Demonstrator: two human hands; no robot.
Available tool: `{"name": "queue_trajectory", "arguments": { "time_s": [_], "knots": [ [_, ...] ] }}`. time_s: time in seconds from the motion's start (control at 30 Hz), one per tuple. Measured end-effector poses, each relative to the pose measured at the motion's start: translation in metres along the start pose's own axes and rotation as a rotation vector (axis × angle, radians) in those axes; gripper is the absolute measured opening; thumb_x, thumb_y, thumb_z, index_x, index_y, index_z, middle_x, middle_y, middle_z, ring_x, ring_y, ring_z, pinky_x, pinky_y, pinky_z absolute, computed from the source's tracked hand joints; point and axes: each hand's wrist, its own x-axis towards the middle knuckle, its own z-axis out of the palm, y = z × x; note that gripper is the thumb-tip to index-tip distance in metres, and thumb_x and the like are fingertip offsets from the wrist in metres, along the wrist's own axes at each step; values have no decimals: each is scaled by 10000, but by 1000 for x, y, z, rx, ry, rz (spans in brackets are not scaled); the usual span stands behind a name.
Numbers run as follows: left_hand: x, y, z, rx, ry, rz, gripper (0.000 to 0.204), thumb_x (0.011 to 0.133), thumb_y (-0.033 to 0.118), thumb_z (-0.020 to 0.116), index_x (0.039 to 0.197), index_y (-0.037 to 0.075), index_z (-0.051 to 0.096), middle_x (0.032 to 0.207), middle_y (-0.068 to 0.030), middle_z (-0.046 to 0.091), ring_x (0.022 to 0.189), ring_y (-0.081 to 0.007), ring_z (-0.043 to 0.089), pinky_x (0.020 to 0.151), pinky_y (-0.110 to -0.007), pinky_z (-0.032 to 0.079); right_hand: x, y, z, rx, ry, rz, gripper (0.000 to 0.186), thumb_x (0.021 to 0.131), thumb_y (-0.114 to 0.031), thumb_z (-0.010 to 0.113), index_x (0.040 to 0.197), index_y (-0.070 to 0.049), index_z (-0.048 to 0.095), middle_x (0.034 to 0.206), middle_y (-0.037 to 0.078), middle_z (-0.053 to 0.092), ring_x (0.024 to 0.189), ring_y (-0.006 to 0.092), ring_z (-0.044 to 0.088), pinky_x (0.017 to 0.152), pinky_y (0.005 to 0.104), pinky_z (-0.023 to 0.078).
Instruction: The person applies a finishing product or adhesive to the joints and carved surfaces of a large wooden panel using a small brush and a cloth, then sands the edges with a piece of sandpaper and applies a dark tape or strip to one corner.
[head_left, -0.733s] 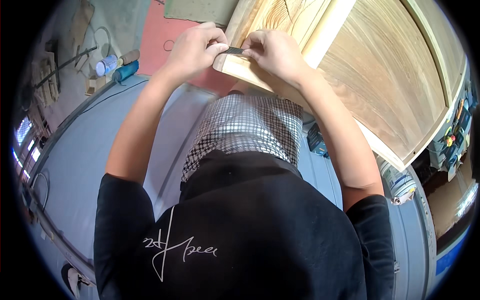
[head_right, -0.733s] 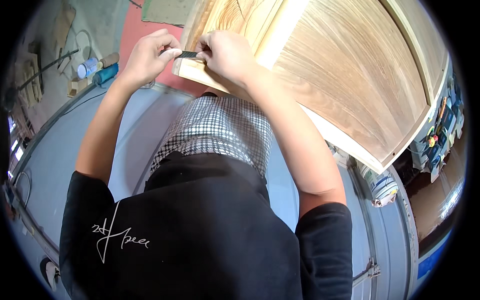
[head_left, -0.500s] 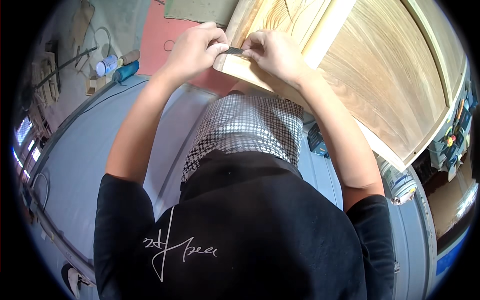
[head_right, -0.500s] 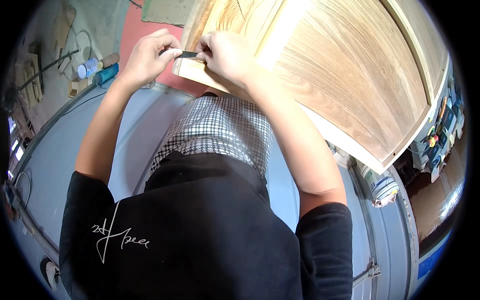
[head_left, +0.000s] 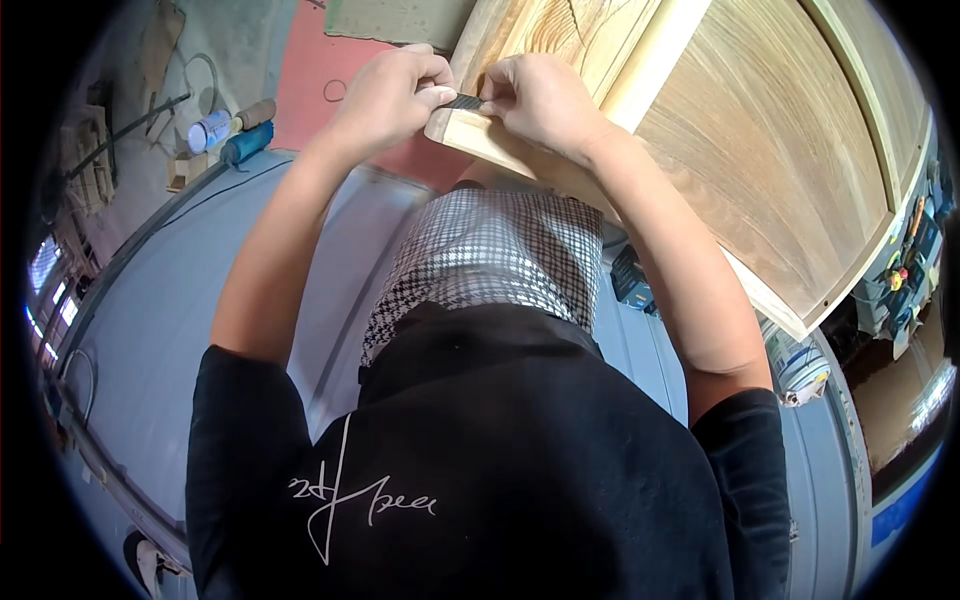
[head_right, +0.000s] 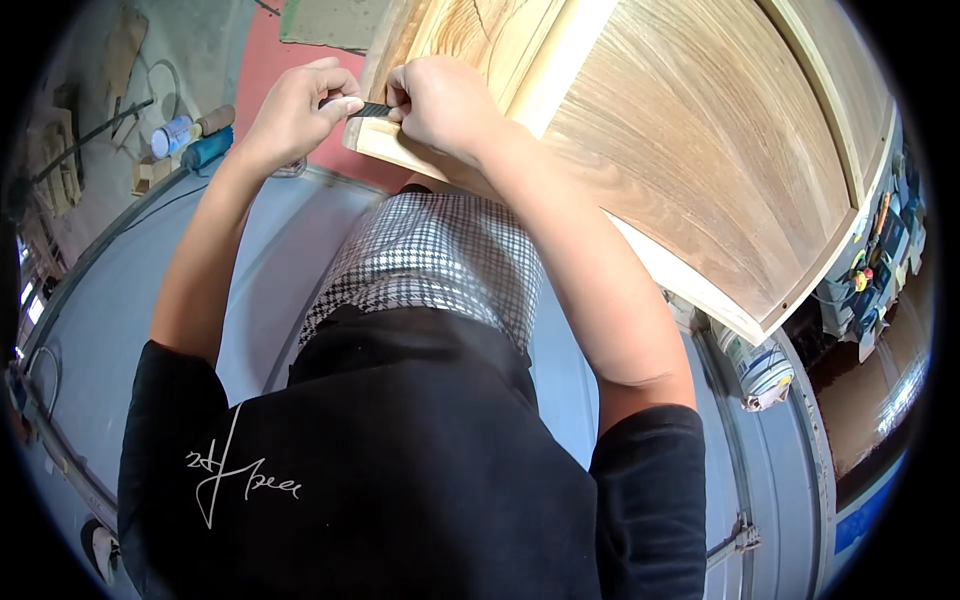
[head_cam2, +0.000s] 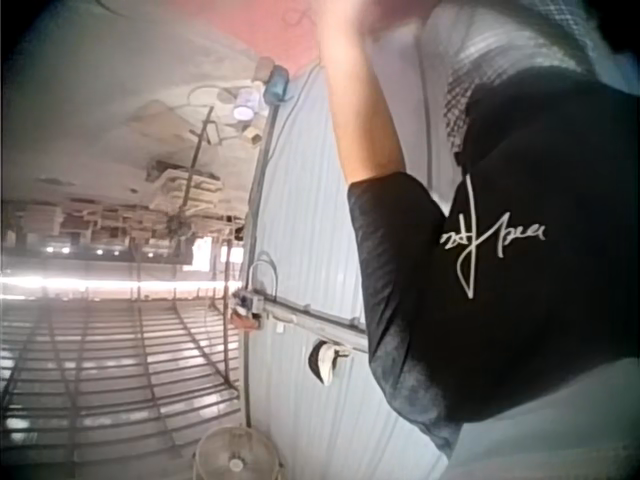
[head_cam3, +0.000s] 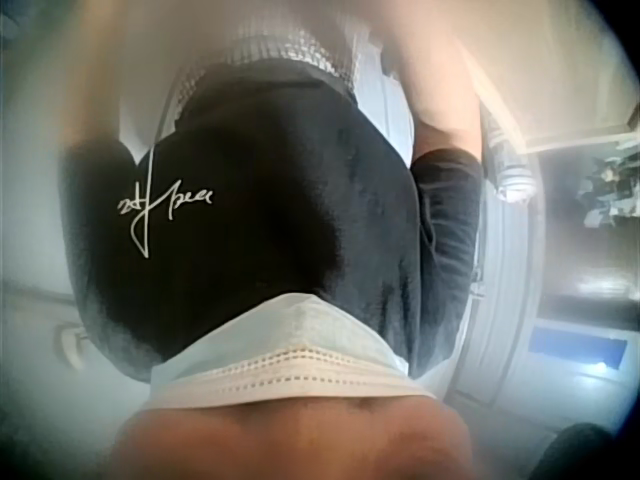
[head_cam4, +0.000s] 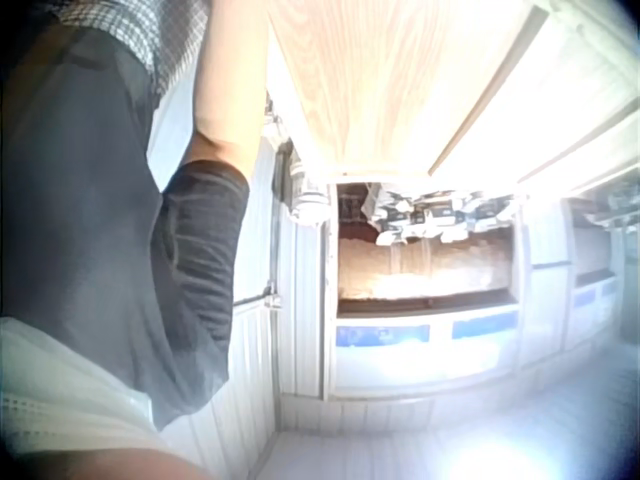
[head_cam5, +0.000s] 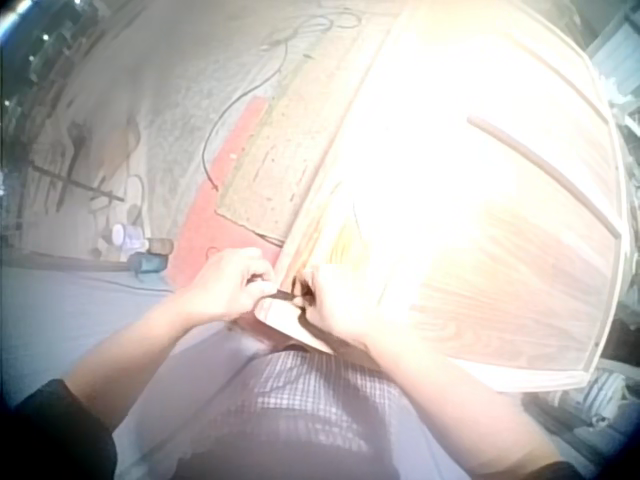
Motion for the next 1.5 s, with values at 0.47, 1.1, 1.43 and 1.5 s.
{"name": "queue_trajectory", "arguments": {
  "time_s": [0.47,1.1,1.43,1.5],
  "knots": [
    [16,-31,-13,-285,-222,-122,139,870,118,690,869,-19,670,766,-65,592,711,-158,561,701,-330,469,5,-9,-16,210,-140,144,145,877,-169,762,905,-28,740,844,94,750,782,165,696,746,338,548],
    [-3,-15,-3,-59,-29,-3,78,886,62,680,920,-8,677,819,-47,524,708,-144,503,662,-298,423,-5,-4,-1,77,14,-25,62,803,-99,697,830,-45,705,795,152,692,780,342,673,726,445,534],
    [-1,-25,-2,-132,-70,-16,86,883,64,686,926,-10,683,839,-34,569,755,-141,528,686,-303,429,-2,-10,-9,78,-78,19,53,789,-80,647,797,-44,684,807,159,691,795,361,673,707,460,529],
    [-7,-22,-1,-110,-19,-2,105,880,79,695,919,-17,687,839,-35,583,772,-147,537,711,-298,442,-8,-15,-7,-46,-63,-25,99,816,-82,693,897,-31,717,811,151,724,775,307,709,734,397,562]
  ]
}}
